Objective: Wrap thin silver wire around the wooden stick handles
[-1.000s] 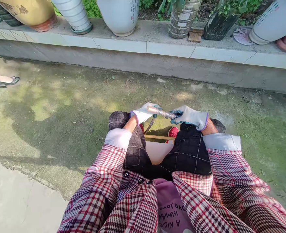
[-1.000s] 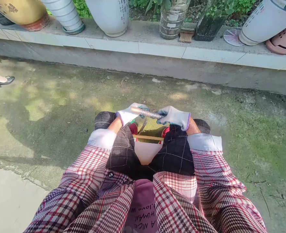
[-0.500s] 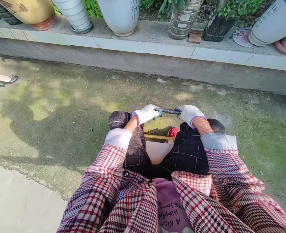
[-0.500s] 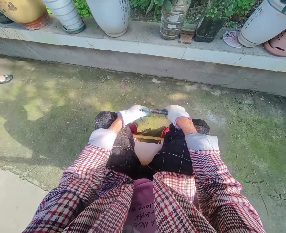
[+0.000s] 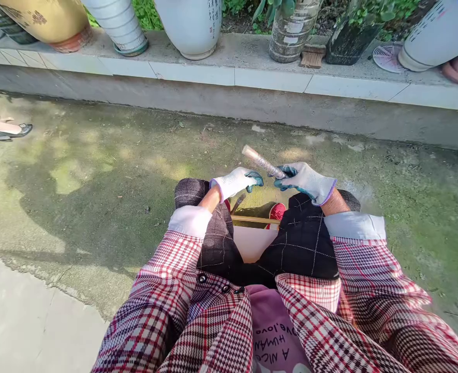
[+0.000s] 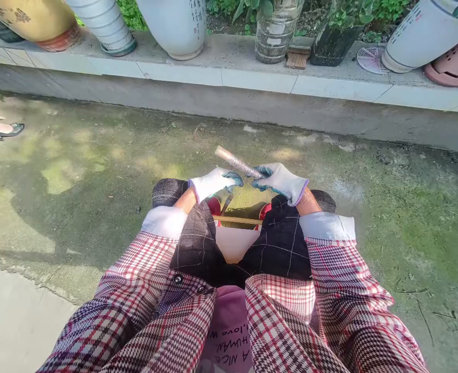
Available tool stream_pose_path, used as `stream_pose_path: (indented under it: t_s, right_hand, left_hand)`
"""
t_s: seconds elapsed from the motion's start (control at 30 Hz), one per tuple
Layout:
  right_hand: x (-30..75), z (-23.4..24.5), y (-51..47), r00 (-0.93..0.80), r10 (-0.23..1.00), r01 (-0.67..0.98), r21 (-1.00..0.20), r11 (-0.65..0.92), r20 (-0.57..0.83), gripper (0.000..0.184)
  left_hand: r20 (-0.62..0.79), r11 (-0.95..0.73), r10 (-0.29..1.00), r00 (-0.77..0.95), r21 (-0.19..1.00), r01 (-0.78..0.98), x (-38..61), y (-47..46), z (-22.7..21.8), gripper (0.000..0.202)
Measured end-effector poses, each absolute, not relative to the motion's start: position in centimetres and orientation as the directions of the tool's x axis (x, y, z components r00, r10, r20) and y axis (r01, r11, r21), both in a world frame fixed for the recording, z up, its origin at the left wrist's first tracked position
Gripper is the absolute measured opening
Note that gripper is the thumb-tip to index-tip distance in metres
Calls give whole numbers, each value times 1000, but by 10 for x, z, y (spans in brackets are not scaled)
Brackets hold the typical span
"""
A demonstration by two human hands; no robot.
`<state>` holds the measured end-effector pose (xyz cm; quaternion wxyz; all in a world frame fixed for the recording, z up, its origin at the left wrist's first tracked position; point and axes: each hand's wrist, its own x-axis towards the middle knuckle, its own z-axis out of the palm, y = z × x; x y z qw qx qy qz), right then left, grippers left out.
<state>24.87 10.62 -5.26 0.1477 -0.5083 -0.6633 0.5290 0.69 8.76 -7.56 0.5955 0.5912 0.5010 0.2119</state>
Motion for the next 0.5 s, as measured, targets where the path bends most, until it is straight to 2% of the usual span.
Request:
stream_pose_path:
  t_s: [0.07,0.1,0.13,0.2,0.27,0.4,0.5]
  right_hand:
    - [246,-53,109,-368,873,521,-849,-91,-319,45]
    - [245,-54,111,-319,894,591,-803,-73,-316,46]
    - [244,-54,113,-278,906,698,-716,-38,-319,46]
    - [244,-56,116,-232,911,893,-446,60,-341,40]
    - [246,-59,117,-215,894,963,-238,127,-393,31]
    - [248,-66,112,-246,808,969,-165,185,-536,12]
    - [249,-68,108,-316,743,949,-211,236,-591,12]
  left_hand:
    - [-357,221,822,443,918,329,9,85,-74,15]
    - [-365,221,813,455,915,339,10,84,-73,16]
    - [-374,216,806,460,908,359,10,84,-74,17]
    - [-395,202,796,459,888,413,10,83,-76,17]
    - [-411,192,791,452,870,455,9,84,-79,17]
    - [-419,172,806,418,841,513,5,86,-85,12]
    - [-406,156,820,403,837,524,2,88,-87,9]
